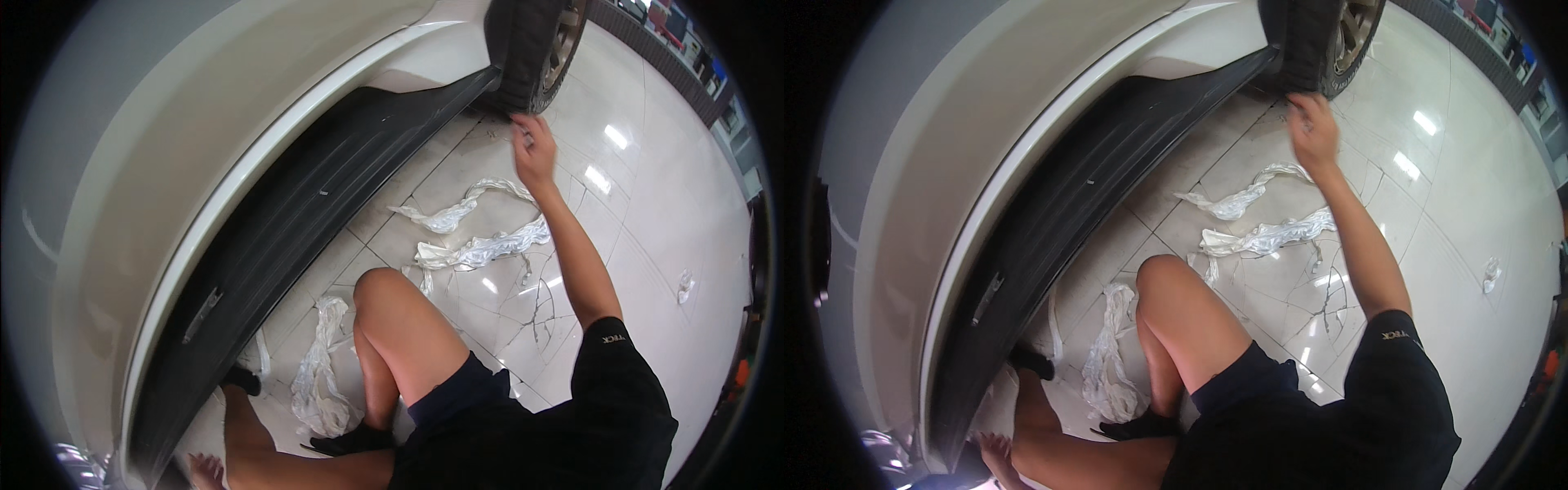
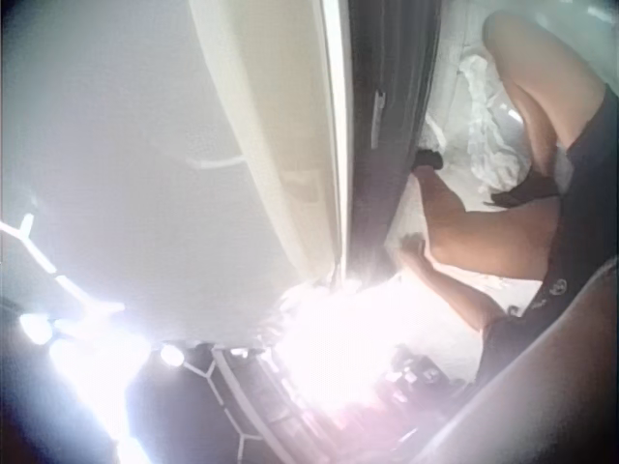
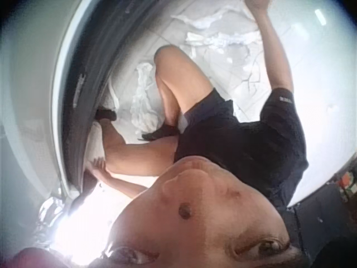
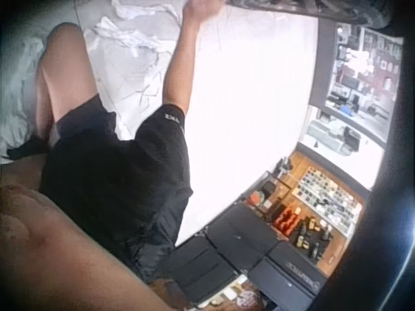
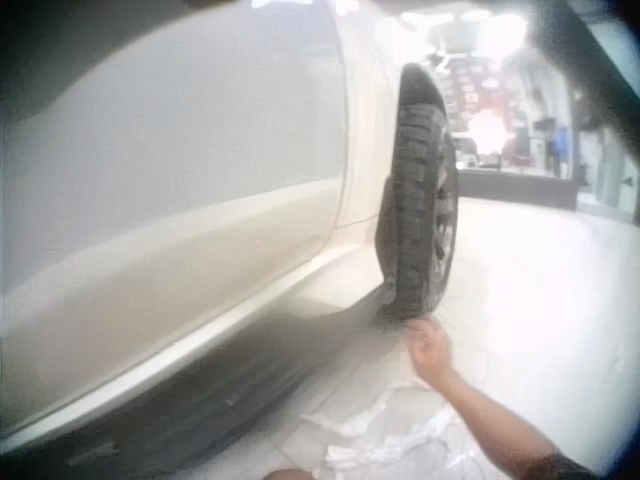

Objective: The person kneels beside a white car and uses a utility knife to trim a protective film or tape along the edge of the black side skirt. They carefully guide the blade along the contour of the trim, peeling away excess material as they progress.

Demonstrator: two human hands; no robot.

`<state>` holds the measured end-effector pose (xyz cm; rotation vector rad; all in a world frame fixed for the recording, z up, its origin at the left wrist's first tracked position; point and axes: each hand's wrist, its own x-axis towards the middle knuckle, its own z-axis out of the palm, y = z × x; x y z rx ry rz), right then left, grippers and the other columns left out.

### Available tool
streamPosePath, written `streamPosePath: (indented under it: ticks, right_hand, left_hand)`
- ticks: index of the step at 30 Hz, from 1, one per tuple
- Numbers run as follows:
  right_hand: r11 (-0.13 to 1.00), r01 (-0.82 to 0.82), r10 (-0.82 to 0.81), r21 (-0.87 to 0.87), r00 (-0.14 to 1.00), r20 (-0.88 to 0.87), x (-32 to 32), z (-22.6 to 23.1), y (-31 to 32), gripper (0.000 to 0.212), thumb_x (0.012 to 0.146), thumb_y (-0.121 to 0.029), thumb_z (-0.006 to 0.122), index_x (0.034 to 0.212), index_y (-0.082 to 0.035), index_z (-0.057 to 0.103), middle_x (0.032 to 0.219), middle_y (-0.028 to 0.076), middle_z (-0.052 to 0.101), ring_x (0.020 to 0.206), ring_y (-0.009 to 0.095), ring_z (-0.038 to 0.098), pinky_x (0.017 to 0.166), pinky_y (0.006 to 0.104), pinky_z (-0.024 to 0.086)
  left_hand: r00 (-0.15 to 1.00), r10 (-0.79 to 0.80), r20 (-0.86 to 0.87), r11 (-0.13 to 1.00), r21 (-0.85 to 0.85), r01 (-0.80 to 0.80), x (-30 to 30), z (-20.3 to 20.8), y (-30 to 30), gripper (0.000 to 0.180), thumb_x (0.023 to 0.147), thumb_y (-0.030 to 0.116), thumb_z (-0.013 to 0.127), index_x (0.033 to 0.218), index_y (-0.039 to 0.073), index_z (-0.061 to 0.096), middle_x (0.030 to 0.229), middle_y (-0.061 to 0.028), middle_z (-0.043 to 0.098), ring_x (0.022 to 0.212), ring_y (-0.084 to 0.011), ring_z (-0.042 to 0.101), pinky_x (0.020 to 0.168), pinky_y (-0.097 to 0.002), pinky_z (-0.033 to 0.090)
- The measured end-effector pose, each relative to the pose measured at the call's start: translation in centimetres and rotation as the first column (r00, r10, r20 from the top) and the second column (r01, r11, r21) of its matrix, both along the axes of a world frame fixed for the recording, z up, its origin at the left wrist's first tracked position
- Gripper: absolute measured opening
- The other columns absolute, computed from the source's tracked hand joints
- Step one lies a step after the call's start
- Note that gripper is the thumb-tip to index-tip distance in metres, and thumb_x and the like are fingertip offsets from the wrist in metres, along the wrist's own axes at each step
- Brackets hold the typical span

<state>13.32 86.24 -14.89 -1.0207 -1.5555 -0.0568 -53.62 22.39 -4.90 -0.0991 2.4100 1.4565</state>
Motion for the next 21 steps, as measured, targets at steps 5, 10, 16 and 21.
streamPosePath:
  ticks: [5, 10, 16, 21]
  right_hand:
    - [0.530, 0.705, -0.671, -0.471, 0.688, 0.276, 29.4, -19.2, -7.5, 0.039, 0.098, -0.030, 0.061, 0.130, -0.009, 0.064, 0.136, 0.018, 0.060, 0.123, 0.036, 0.060, 0.103, 0.0447, 0.047]
    - [-0.015, 0.819, -0.621, -0.574, 0.442, 0.648, 37.1, -26.1, -17.5, 0.044, 0.101, -0.034, 0.048, 0.133, -0.004, 0.053, 0.133, 0.026, 0.057, 0.116, 0.046, 0.062, 0.092, 0.0562, 0.053]
    - [-0.144, 0.793, -0.673, -0.592, 0.361, 0.646, 36.3, -23.0, -19.8, 0.048, 0.102, -0.040, 0.041, 0.136, -0.007, 0.051, 0.134, 0.020, 0.057, 0.112, 0.043, 0.064, 0.092, 0.0554, 0.052]
    - [-0.166, 0.774, -0.664, -0.611, 0.371, 0.650, 36.7, -22.6, -18.9, 0.046, 0.102, -0.040, 0.040, 0.135, -0.010, 0.051, 0.133, 0.018, 0.057, 0.110, 0.043, 0.065, 0.090, 0.0543, 0.053]
  left_hand:
    - [0.591, -0.683, -0.428, 0.730, -0.426, 0.535, 14.2, 10.2, 12.2, 0.023, 0.101, 0.027, 0.065, 0.095, 0.005, 0.060, 0.080, -0.0037, 0.058, 0.078, -0.0114, 0.056, 0.071, -0.0247, 0.043]
    - [-0.004, -0.788, -0.616, 0.510, -0.656, 0.556, 32.1, 17.4, 29.4, 0.010, 0.088, 0.003, 0.071, 0.087, 0.002, 0.061, 0.081, -0.0067, 0.061, 0.073, -0.0180, 0.056, 0.069, -0.0300, 0.045]
    - [-0.630, -0.518, -0.578, 0.479, -0.806, 0.346, 43.0, 16.7, 52.6, 0.016, 0.086, 0.011, 0.076, 0.099, 0.005, 0.070, 0.099, -0.0114, 0.066, 0.090, -0.0328, 0.064, 0.079, -0.0424, 0.051]
    - [-0.890, -0.317, -0.327, 0.562, -0.821, 0.101, 44.7, 16.7, 63.4, 0.019, 0.082, 0.010, 0.075, 0.100, 0.010, 0.069, 0.101, -0.0042, 0.063, 0.098, -0.0238, 0.062, 0.084, -0.0392, 0.046]
